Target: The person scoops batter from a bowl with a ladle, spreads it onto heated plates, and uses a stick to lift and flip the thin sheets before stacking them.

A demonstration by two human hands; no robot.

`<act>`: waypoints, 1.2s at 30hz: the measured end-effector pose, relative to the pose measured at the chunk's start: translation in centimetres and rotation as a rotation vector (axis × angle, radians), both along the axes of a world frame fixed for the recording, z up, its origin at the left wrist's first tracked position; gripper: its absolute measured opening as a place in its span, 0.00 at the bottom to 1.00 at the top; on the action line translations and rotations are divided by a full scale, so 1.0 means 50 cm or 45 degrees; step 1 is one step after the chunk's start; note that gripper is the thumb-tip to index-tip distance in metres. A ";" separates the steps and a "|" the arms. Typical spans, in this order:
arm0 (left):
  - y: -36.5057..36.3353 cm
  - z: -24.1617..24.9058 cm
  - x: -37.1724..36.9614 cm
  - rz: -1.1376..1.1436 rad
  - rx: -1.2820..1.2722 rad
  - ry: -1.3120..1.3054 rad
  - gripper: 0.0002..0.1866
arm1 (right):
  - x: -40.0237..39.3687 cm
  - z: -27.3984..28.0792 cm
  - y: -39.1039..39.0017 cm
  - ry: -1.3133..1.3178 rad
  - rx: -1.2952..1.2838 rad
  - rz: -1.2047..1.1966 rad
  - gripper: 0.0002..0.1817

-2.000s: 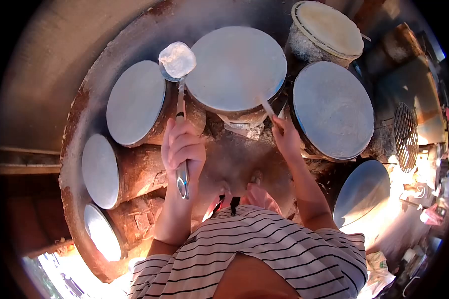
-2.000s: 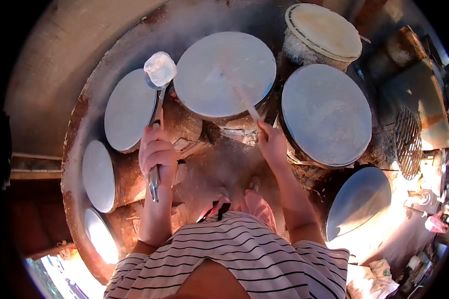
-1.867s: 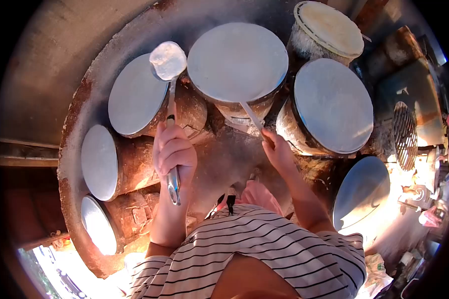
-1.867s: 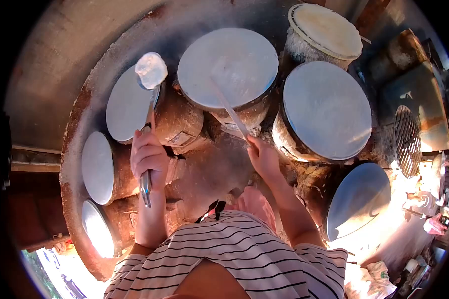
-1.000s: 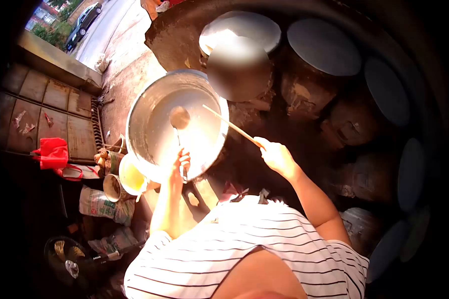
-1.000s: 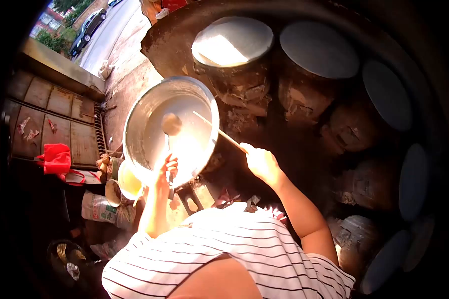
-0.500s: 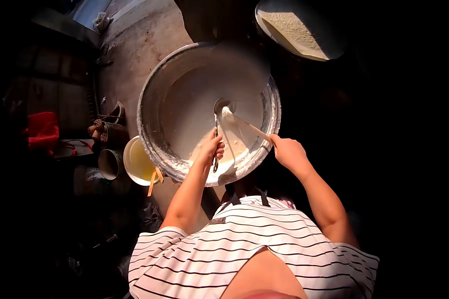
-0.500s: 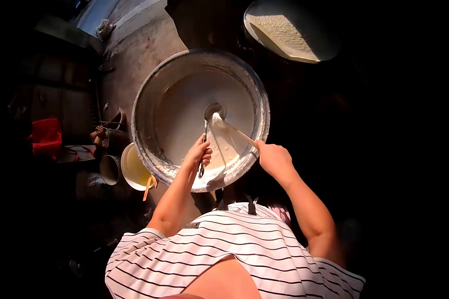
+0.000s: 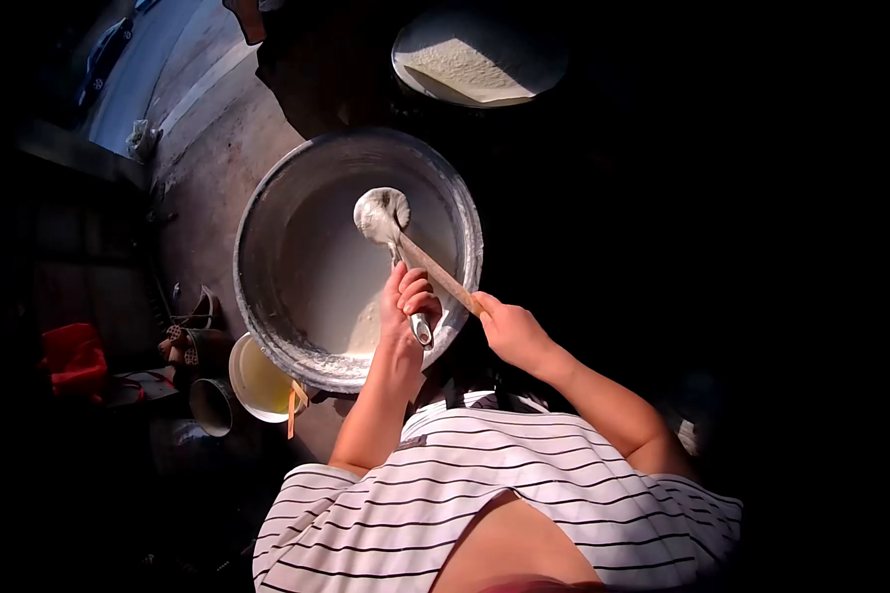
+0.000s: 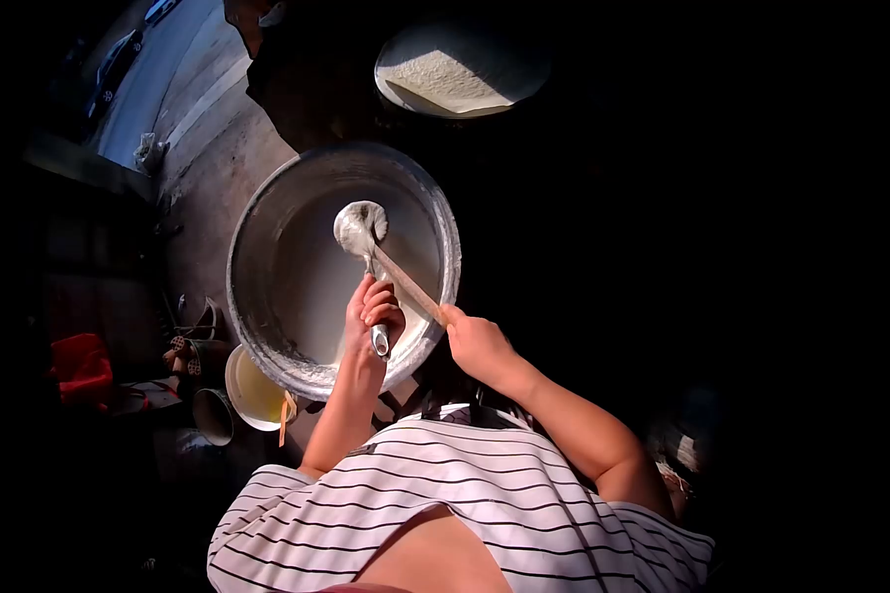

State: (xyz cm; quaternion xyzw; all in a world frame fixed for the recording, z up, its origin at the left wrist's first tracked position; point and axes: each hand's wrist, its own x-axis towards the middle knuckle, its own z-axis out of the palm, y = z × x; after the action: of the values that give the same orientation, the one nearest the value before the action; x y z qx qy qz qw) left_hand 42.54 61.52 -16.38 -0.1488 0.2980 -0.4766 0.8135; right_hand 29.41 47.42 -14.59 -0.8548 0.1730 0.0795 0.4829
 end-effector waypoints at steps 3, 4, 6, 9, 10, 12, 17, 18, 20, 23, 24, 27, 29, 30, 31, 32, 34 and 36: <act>0.027 0.200 -0.019 0.086 -0.193 -0.435 0.22 | 0.014 0.154 -0.051 0.020 0.991 -0.075 0.21; 0.038 0.263 -0.023 0.075 -0.260 -0.527 0.22 | 0.012 0.214 -0.051 -0.050 1.024 -0.044 0.21; 0.053 0.370 -0.013 0.087 -0.378 -0.762 0.20 | 0.023 0.294 -0.051 -0.200 1.210 0.013 0.21; 0.068 0.492 0.045 0.072 -0.504 -1.197 0.18 | 0.056 0.427 -0.045 -0.452 1.146 0.030 0.21; 0.073 0.524 0.062 0.086 -0.555 -1.228 0.18 | 0.063 0.460 -0.033 -0.508 1.139 0.017 0.20; 0.064 0.582 0.103 0.093 -0.768 -1.313 0.18 | 0.095 0.496 -0.034 -0.679 1.179 0.110 0.21; 0.105 0.513 0.106 0.148 -0.602 -1.243 0.19 | 0.115 0.361 -0.018 -0.804 1.316 0.176 0.23; 0.129 0.450 0.099 0.072 -0.498 -1.143 0.20 | 0.102 0.298 -0.007 -0.718 1.334 0.101 0.22; 0.157 0.341 0.107 -0.074 -0.366 -0.798 0.21 | 0.079 0.246 0.016 -0.249 1.276 -0.113 0.21; 0.188 0.240 0.084 -0.158 -0.160 -0.296 0.21 | 0.064 0.184 0.035 -0.013 1.200 -0.200 0.21; 0.198 0.232 0.081 -0.174 -0.140 -0.317 0.21 | 0.055 0.181 0.032 -0.026 1.185 -0.214 0.21; 0.224 0.315 0.074 -0.132 -0.356 -0.601 0.21 | 0.035 0.267 0.015 -0.147 1.148 -0.152 0.21; 0.239 0.394 0.086 -0.133 -0.340 -0.926 0.21 | 0.038 0.336 -0.002 -0.411 1.169 0.033 0.21; 0.239 0.431 0.085 -0.069 -0.289 -1.028 0.22 | 0.040 0.362 -0.004 -0.513 1.179 0.014 0.21; 0.239 0.455 0.088 -0.004 -0.239 -1.133 0.22 | 0.049 0.353 -0.018 -0.654 1.354 0.137 0.21; 0.241 0.450 0.106 -0.003 -0.271 -1.240 0.22 | 0.058 0.346 -0.018 -0.647 1.434 0.177 0.21; 0.248 0.405 0.132 -0.081 -0.227 -1.158 0.21 | 0.071 0.302 -0.009 -0.597 1.490 0.157 0.21; 0.243 0.364 0.140 -0.185 -0.219 -0.901 0.21 | 0.080 0.232 0.020 -0.441 1.415 0.019 0.22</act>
State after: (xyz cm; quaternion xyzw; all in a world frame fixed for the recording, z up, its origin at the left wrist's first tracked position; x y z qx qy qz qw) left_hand 49.52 73.66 1.84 -0.0212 -0.0330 -0.5783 0.8148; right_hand 33.41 48.43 -3.01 -0.4748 0.0179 0.0208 0.8797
